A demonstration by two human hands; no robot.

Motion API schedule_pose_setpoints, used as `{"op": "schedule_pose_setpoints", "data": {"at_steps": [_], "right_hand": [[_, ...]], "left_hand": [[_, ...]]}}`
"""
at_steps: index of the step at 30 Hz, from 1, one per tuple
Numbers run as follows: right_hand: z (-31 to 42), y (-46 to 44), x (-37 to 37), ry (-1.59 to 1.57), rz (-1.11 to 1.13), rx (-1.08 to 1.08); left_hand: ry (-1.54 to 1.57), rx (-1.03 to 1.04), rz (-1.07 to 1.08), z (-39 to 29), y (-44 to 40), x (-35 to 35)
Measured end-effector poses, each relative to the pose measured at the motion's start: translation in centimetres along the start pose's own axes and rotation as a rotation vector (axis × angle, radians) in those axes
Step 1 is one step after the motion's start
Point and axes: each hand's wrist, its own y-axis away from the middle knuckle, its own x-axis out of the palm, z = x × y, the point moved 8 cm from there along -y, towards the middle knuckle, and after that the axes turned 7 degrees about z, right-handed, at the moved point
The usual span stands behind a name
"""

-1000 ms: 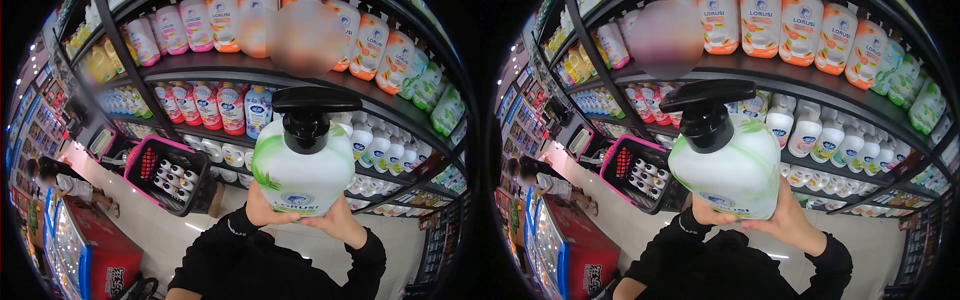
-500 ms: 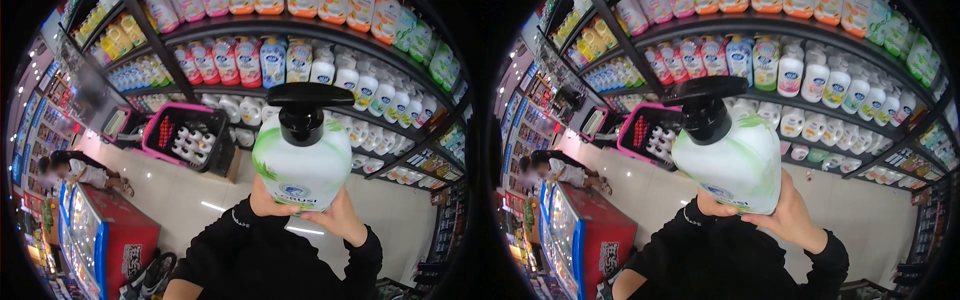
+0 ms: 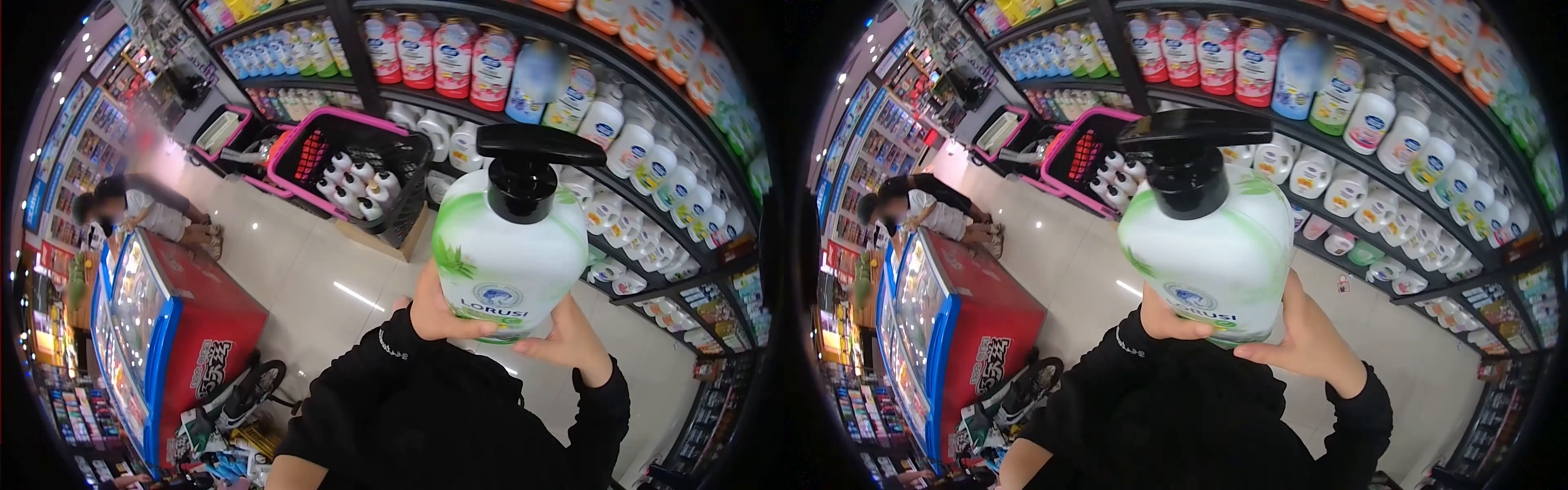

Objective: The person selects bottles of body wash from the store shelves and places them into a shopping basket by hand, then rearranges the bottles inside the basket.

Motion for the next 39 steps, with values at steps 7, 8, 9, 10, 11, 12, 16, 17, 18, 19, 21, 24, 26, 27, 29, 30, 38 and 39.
{"op": "schedule_pose_setpoints", "data": {"at_steps": [7,8,9,10,11,12,16,17,18,19,21,24,26,27,29,30,38,39], "right_hand": [[-1.2,-9.8,2.8,-0.285,0.180,0.064],[-1.4,-11.2,2.6,-0.528,0.085,0.055],[-1.2,-12.7,2.8,-0.526,0.098,0.061],[-0.6,-14.1,2.7,-0.578,0.078,0.022],[-0.3,-15.6,2.7,-0.631,0.058,-0.016],[-0.2,-17.0,3.0,-0.546,0.076,-0.037],[1.0,-22.3,4.1,-0.271,0.077,-0.065],[1.6,-23.5,4.4,-0.140,0.095,-0.100],[1.2,-24.4,4.8,-0.208,0.088,-0.043],[0.8,-25.1,5.3,-0.274,0.078,0.015],[0.8,-26.4,6.1,-0.394,0.085,0.045],[1.4,-28.5,6.0,-0.401,0.189,0.029],[2.1,-29.8,6.1,-0.178,0.269,-0.042],[2.0,-30.4,6.0,-0.181,0.277,-0.030],[1.2,-31.5,6.3,-0.088,0.393,0.019],[0.7,-32.3,6.0,-0.093,0.395,0.024],[-4.2,-38.7,4.3,-0.117,0.535,0.079],[-5.0,-39.4,4.1,-0.124,0.534,0.078]], "left_hand": [[0.052,-0.058,-0.071,0.1,1.3,-9.9],[0.007,-0.069,-0.052,-0.1,1.4,-11.1],[-0.037,-0.079,-0.034,-0.2,1.2,-12.4],[-0.033,-0.075,-0.047,-0.4,1.2,-13.9],[-0.119,-0.064,-0.038,-0.7,1.1,-15.3],[-0.205,-0.057,-0.030,-1.1,1.1,-16.6],[-0.375,-0.053,-0.036,-1.9,1.1,-21.5],[-0.418,-0.057,-0.022,-2.1,1.1,-22.4],[-0.415,-0.030,-0.042,-2.4,1.0,-23.3],[-0.409,-0.033,-0.043,-2.4,1.0,-24.0],[-0.452,-0.006,-0.045,-2.4,1.0,-25.2],[-0.469,0.031,-0.038,-1.2,1.2,-26.4],[-0.516,0.004,-0.023,-0.6,0.8,-26.9],[-0.505,-0.003,-0.029,-0.8,0.5,-27.1],[-0.574,-0.024,0.001,-1.1,-0.3,-27.4],[-0.569,-0.029,0.001,-0.8,-0.6,-27.8],[-0.433,-0.232,-0.082,4.8,-4.4,-32.0],[-0.436,-0.239,-0.080,5.6,-5.2,-32.7]]}}
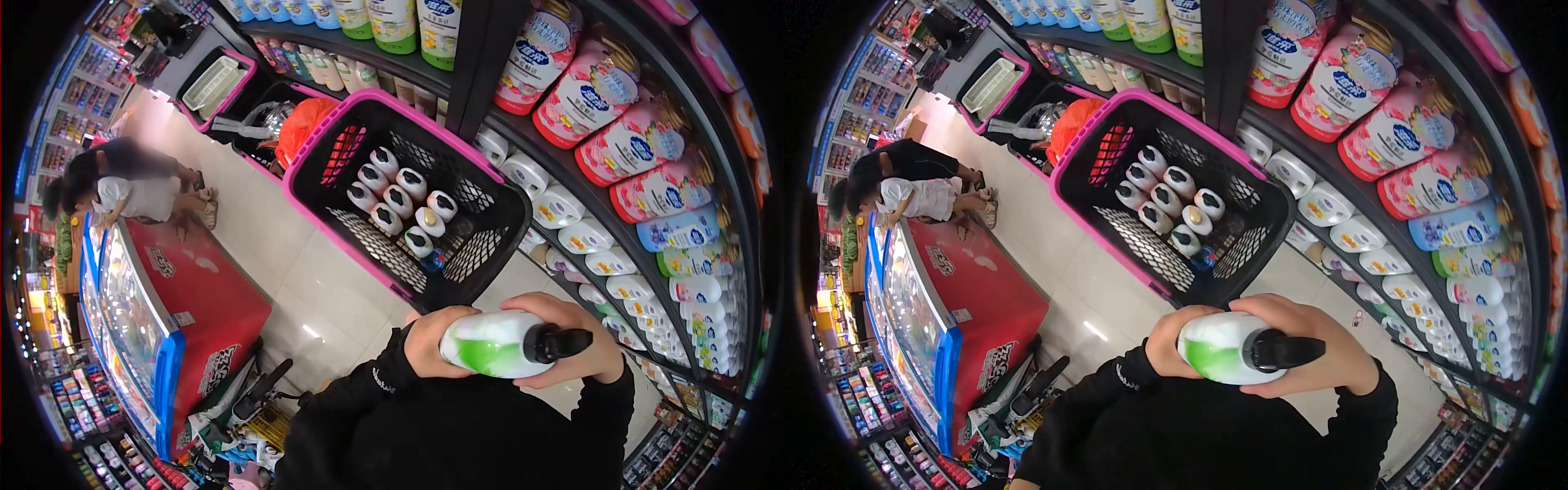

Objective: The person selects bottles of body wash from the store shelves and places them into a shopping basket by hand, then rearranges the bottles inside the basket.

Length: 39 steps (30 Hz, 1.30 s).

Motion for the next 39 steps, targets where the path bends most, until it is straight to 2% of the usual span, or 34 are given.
{"op": "schedule_pose_setpoints", "data": {"at_steps": [2,4,8,10,12,15,16,18,19,20,22,24,27,29,32,34,36,37,39], "right_hand": [[-2.1,-0.8,-1.2,-0.150,-0.064,0.021],[-3.5,-1.6,-1.8,-0.147,-0.035,0.011],[-7.4,-3.7,-2.0,-0.103,-0.123,-0.038],[-9.6,-4.5,-2.1,-0.111,-0.207,0.000],[-11.4,-5.4,-2.0,-0.141,-0.271,0.003],[-14.4,-6.2,-1.6,-0.253,-0.479,0.050],[-15.5,-6.5,-1.5,-0.263,-0.572,0.027],[-18.6,-6.6,-0.7,-0.228,-0.750,0.040],[-20.3,-6.9,-0.1,-0.290,-0.793,0.115],[-21.0,-7.2,0.1,-0.209,-0.841,0.110],[-22.7,-8.0,1.1,-0.311,-0.958,0.140],[-24.2,-9.0,1.9,-0.329,-1.008,0.233],[-26.9,-9.8,3.2,-0.361,-1.107,0.362],[-28.6,-10.1,3.9,-0.373,-1.202,0.433],[-32.2,-10.8,6.2,-0.420,-1.290,0.507],[-34.6,-11.4,7.8,-0.458,-1.325,0.458],[-35.7,-11.6,8.9,-0.351,-1.354,0.590],[-36.5,-12.0,9.7,-0.483,-1.443,0.511],[-37.2,-12.4,10.4,-0.486,-1.470,0.522]], "left_hand": [[0.025,0.034,-0.067,1.4,-1.8,-1.0],[0.017,-0.011,-0.009,3.8,-3.4,-1.3],[-0.024,-0.090,0.071,8.0,-6.0,-2.2],[0.034,-0.181,0.091,10.3,-6.7,-2.4],[-0.069,-0.193,0.087,13.5,-6.8,-2.5],[-0.136,-0.383,-0.034,19.2,-5.4,-3.5],[-0.046,-0.446,-0.069,21.6,-4.5,-3.3],[0.255,-0.769,-0.161,23.2,-3.1,-2.7],[0.344,-0.864,-0.196,26.0,-1.8,-1.5],[0.388,-0.880,-0.131,28.4,-1.0,-0.2],[0.665,-1.050,-0.174,27.7,-1.4,1.2],[0.743,-1.029,-0.216,28.2,-2.2,2.1],[0.676,-0.963,-0.138,30.9,-3.1,2.9],[0.487,-0.793,0.016,32.2,-4.3,3.1],[0.425,-0.843,0.056,34.1,-4.3,3.1],[0.381,-0.870,0.105,35.2,-4.4,2.8],[0.285,-0.912,0.178,36.0,-5.1,2.3],[0.292,-0.956,0.214,36.5,-5.2,2.2],[0.297,-0.986,0.212,38.1,-5.2,2.5]]}}
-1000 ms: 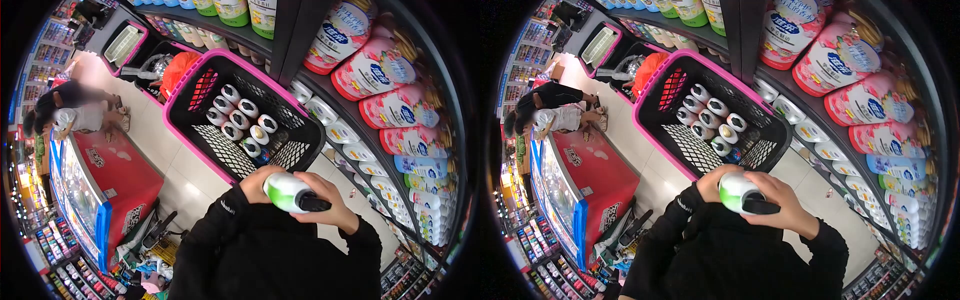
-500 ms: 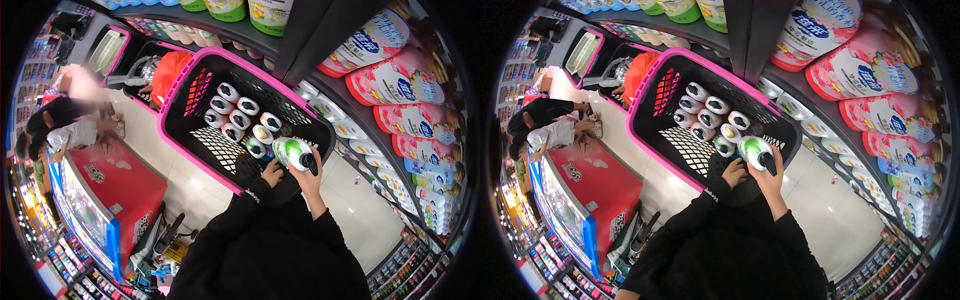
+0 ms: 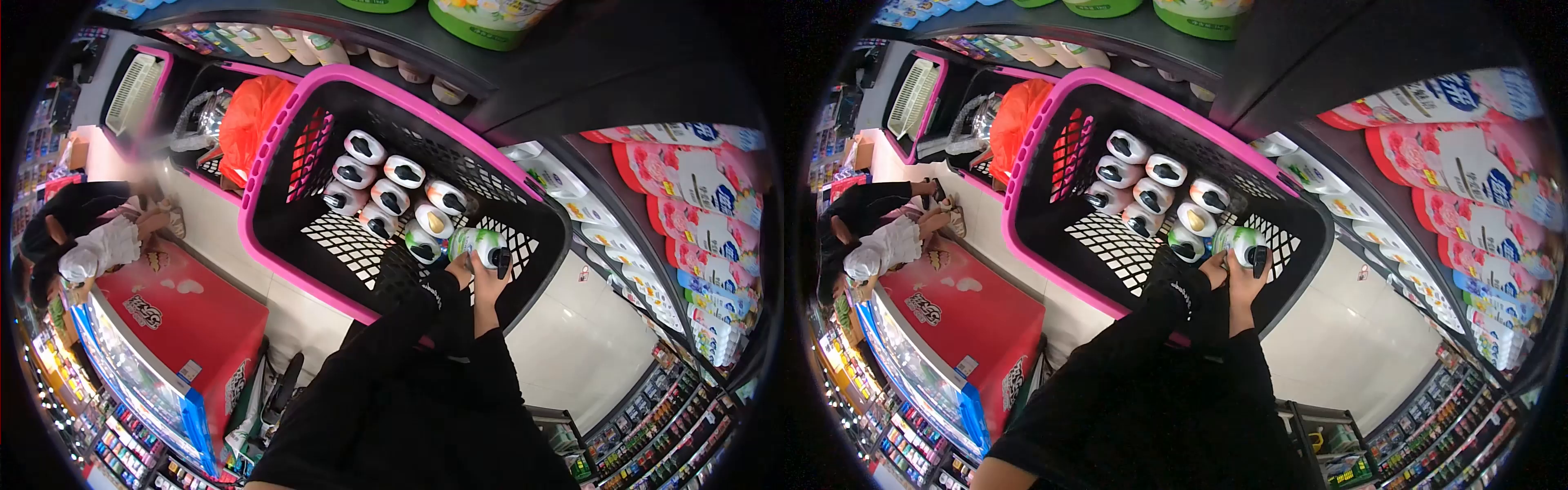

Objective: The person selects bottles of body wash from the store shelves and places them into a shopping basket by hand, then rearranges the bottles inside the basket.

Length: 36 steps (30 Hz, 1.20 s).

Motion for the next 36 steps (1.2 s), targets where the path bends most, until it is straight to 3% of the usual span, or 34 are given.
{"op": "schedule_pose_setpoints", "data": {"at_steps": [4,6,11,14,17,21,22,26,28,31,36], "right_hand": [[-3.2,-0.7,0.8,-0.107,-0.049,0.039],[-4.5,-1.1,1.6,-0.203,-0.063,0.046],[-8.5,-3.1,2.4,-0.196,-0.126,0.126],[-11.9,-4.6,2.2,-0.034,-0.137,0.202],[-11.8,-5.7,3.2,-0.192,-0.137,0.167],[-11.5,-7.1,3.5,-0.048,-0.149,0.148],[-11.8,-7.2,3.7,-0.160,-0.158,0.162],[-13.1,-7.8,3.8,-0.183,-0.176,0.202],[-13.5,-8.2,3.8,-0.236,-0.127,0.165],[-13.6,-8.2,3.7,-0.239,-0.158,0.109],[-13.9,-8.6,4.1,-0.284,-0.133,0.112]], "left_hand": [[-0.022,-0.040,-0.047,2.0,-2.4,-0.5],[0.019,-0.029,-0.058,-0.3,-1.0,-1.3],[0.034,0.023,-0.029,-1.0,-2.1,-1.9],[0.064,0.017,-0.018,-0.9,-3.4,-1.7],[0.127,-0.014,-0.107,2.9,-7.1,-1.0],[0.278,0.121,-0.052,5.2,-10.7,0.0],[0.295,0.165,-0.042,5.8,-11.4,0.2],[0.253,0.058,-0.015,2.7,-9.1,-1.2],[0.449,0.131,0.040,2.0,-9.0,-1.0],[0.609,0.050,-0.023,3.5,-9.6,-0.5],[0.654,0.067,-0.067,3.2,-9.5,-0.6]]}}
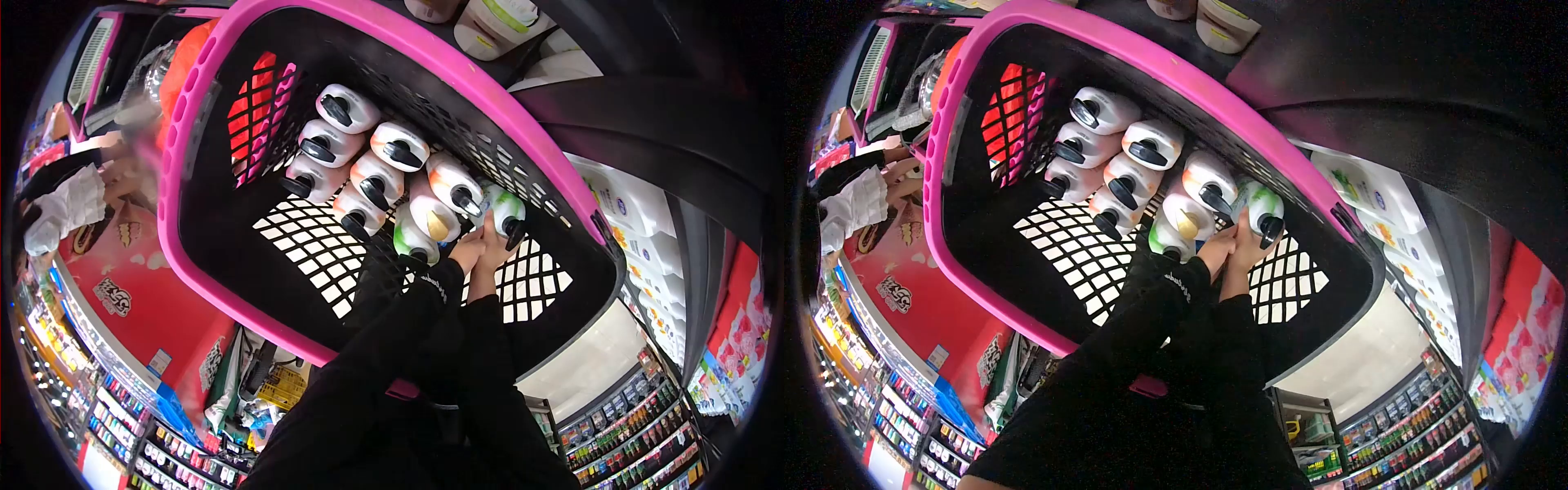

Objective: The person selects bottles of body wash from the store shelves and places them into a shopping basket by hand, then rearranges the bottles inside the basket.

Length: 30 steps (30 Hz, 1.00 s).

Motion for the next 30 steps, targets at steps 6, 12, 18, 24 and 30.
{"op": "schedule_pose_setpoints", "data": {"at_steps": [6,12,18,24,30], "right_hand": [[0.6,1.9,0.4,0.104,-0.025,-0.037],[0.7,2.7,0.8,0.010,-0.015,0.084],[-8.5,3.7,-3.7,0.129,0.144,0.192],[-3.0,10.3,-1.1,0.222,0.243,0.668],[10.4,13.7,4.0,0.862,1.029,0.109]], "left_hand": [[0.261,0.006,0.089,-0.8,1.5,0.1],[0.202,0.041,0.050,-1.1,1.3,-0.2],[-0.344,-0.049,-0.181,-0.5,3.2,-1.8],[-0.764,-0.131,-0.243,-2.3,6.9,-2.9],[-1.072,0.187,0.078,-10.5,15.4,0.5]]}}
